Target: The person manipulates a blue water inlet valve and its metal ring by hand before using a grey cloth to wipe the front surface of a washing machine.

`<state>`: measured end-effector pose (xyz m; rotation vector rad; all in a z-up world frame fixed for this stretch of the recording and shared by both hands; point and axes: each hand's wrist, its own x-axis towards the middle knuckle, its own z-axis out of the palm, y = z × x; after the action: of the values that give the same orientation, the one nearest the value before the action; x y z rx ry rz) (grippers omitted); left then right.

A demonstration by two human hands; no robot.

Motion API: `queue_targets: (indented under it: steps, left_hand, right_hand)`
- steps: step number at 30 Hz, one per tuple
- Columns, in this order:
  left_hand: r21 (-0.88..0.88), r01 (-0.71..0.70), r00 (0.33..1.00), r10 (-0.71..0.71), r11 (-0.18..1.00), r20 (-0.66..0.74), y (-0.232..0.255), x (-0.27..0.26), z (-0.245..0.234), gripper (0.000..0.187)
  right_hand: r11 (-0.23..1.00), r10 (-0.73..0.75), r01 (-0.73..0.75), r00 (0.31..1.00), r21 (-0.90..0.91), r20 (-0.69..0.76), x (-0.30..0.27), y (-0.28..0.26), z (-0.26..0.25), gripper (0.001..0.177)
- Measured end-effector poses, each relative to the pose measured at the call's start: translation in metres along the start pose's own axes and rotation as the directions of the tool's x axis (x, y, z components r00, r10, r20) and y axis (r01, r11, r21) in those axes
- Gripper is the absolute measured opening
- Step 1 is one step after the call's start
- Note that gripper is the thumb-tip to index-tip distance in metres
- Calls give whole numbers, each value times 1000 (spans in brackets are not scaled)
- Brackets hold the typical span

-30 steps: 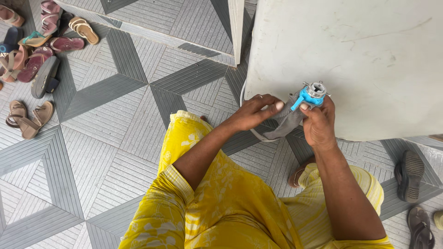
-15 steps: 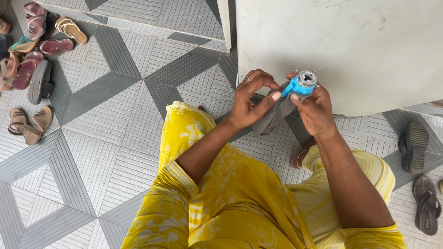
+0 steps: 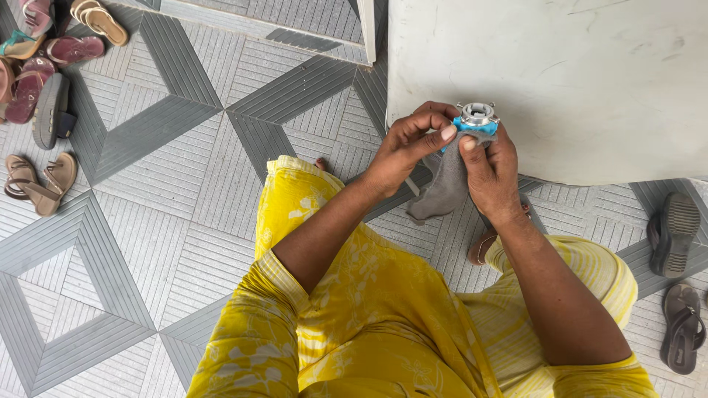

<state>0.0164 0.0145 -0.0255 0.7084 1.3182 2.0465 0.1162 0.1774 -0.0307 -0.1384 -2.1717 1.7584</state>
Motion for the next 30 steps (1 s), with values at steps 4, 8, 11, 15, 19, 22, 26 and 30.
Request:
queue_targets:
  steps: [4,8,11,15,19,22,26,30]
  left_hand:
    - [-91,-57,995,65,994,82,17,2,-14,16]
    - [-132,-161,986,166,978,31,31,1,-27,13]
    - [-258,-160,987,154,953,-45,37,0,-46,11]
    - [-204,-145,989,143,968,-22,43,-8,-53,9]
    - [-34,-205,974,208,978,91,37,-7,-53,13]
    - [-18,-66,989,68,998,130,34,-2,-55,25]
    - [255,51,941,-132,965,311,35,-3,-62,38]
    - [205,142,902,-212,968,376,17,-13,-48,57]
  right_hand:
    - [969,-71,46,993,243,95,9,-15,15,53]
    - [976,34,-92,960,199,279,18,-18,24,47]
    - [975,151,-49,863,-219,482,21,0,38,35]
    - [897,247,24,802,-442,544,19,17,52,33]
    - [975,207,-142,864,-173,459,18,16,35,22]
    - [982,100,-143,947,120,304,16,-5,26,16]
    - [973,-150,127,982,192,113,14,-52,6,23]
    - [980,-161,139,974,142,157,22,-67,0,32]
